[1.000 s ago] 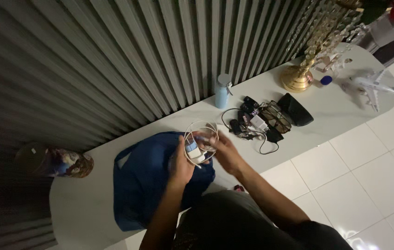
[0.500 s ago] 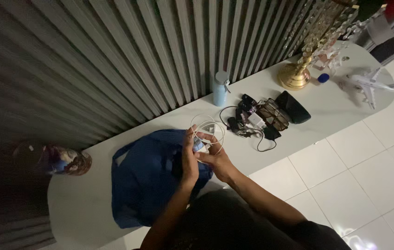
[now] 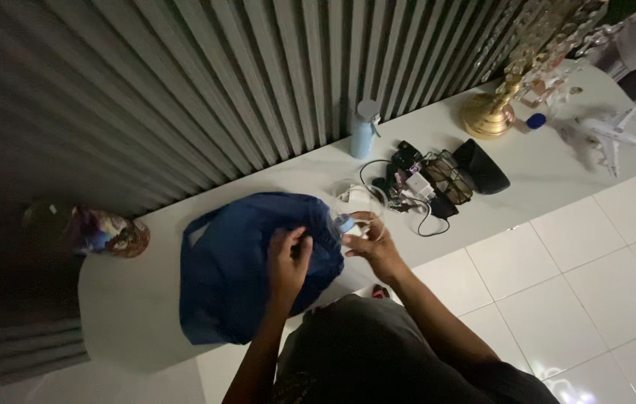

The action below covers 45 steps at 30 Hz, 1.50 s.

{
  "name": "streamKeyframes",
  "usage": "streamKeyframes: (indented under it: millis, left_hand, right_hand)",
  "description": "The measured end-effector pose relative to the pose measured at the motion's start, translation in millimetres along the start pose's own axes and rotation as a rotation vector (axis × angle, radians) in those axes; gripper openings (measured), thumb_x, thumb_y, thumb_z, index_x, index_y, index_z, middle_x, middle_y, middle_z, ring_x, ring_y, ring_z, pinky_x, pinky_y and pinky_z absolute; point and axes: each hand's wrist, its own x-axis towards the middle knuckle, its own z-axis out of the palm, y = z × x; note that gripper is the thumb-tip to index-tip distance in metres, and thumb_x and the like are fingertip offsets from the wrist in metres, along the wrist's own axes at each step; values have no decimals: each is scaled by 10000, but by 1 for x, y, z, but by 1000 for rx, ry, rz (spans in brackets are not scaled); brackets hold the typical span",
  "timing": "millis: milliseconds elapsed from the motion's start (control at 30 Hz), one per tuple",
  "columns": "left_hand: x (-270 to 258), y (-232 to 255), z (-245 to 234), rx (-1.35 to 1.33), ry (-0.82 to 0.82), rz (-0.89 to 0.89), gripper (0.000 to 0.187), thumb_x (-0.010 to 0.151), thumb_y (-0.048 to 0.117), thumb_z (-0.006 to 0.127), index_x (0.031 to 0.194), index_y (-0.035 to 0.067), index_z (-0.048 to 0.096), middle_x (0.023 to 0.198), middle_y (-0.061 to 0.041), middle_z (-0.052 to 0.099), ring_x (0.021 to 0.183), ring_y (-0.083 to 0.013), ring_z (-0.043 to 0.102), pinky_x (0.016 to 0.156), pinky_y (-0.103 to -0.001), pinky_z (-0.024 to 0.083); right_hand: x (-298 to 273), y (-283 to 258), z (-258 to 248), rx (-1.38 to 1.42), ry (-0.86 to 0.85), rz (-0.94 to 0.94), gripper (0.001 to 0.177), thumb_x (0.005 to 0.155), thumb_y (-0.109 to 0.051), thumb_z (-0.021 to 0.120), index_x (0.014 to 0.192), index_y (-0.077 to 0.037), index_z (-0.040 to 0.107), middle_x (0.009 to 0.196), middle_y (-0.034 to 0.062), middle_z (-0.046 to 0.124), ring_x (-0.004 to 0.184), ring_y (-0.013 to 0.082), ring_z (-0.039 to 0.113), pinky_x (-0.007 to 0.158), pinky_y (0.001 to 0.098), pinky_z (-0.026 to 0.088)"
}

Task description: The person packs a blue drawstring bag with daily essentials. They place a wallet, sunglasses, a power bank, a charging cable, a power adapter, a car key, a small black pouch, and a glasses case into the bag one by one.

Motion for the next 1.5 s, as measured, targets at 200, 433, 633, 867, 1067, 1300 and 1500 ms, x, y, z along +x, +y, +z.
streamKeyframes:
  millis: [200, 433, 633, 867, 1067, 1300, 1500]
  left_hand:
    - [-26, -17, -29, 748, 257, 124, 718, 751, 542, 737, 1286, 70, 655, 1167, -239, 670, 984, -411, 629, 763, -538, 518]
    - [-12, -55, -36, 633, 223, -24, 269, 946, 362, 694, 1050, 115, 714, 943, -127, 718, 785, -322, 708, 662, -433, 550]
    - [-14, -42, -48, 125, 385, 155, 238, 951, 212, 724, 1116, 46, 682, 881, -113, 709, 744, -255, 694, 667, -374, 553]
    - [-37, -7, -46, 129, 270, 181, 254, 880, 204, 764, 1082, 50, 741, 772, -114, 727, 649, -203, 703, 612, -356, 553]
    - [-50, 9, -51, 208, 259, 394, 215, 916, 211, 772, 1067, 59, 764, 928, -149, 768, 781, -253, 747, 688, -346, 582]
    - [-55, -1, -50, 118, 246, 329, 194, 931, 232, 769, 1021, 60, 771, 884, -122, 773, 751, -221, 758, 680, -324, 586]
    - [-49, -42, -32, 176, 309, 180, 228, 962, 293, 714, 1061, 90, 745, 910, -109, 780, 727, -229, 753, 643, -350, 578]
  right_hand:
    - [-6, 0, -26, -31, -34, 50, 553, 830, -130, 798, 1314, -122, 530, 1077, 111, 677, 956, 178, 691, 755, 307, 603]
    - [-9, 10, -10, -231, -385, 211, 628, 767, -235, 830, 1297, -103, 519, 1268, 174, 582, 1007, 313, 685, 824, 454, 611]
    - [1, 27, 12, -345, -573, 399, 800, 759, -423, 809, 1417, -195, 416, 1304, 108, 599, 1175, 273, 643, 918, 372, 597]
    - [55, 66, 27, -539, -697, 470, 718, 797, -449, 770, 1364, -65, 555, 1112, 130, 639, 948, 273, 608, 713, 359, 525]
    - [113, 120, 47, -999, -571, 304, 715, 815, -435, 762, 1376, -48, 546, 1154, 157, 627, 993, 302, 603, 764, 376, 518]
    - [158, 137, 86, -1153, -432, -90, 712, 837, -419, 753, 1391, -29, 535, 1203, 188, 614, 1046, 335, 597, 823, 396, 510]
    - [160, 139, 97, -1243, -357, -228, 709, 855, -405, 745, 1404, -13, 526, 1246, 215, 602, 1091, 364, 592, 874, 413, 502]
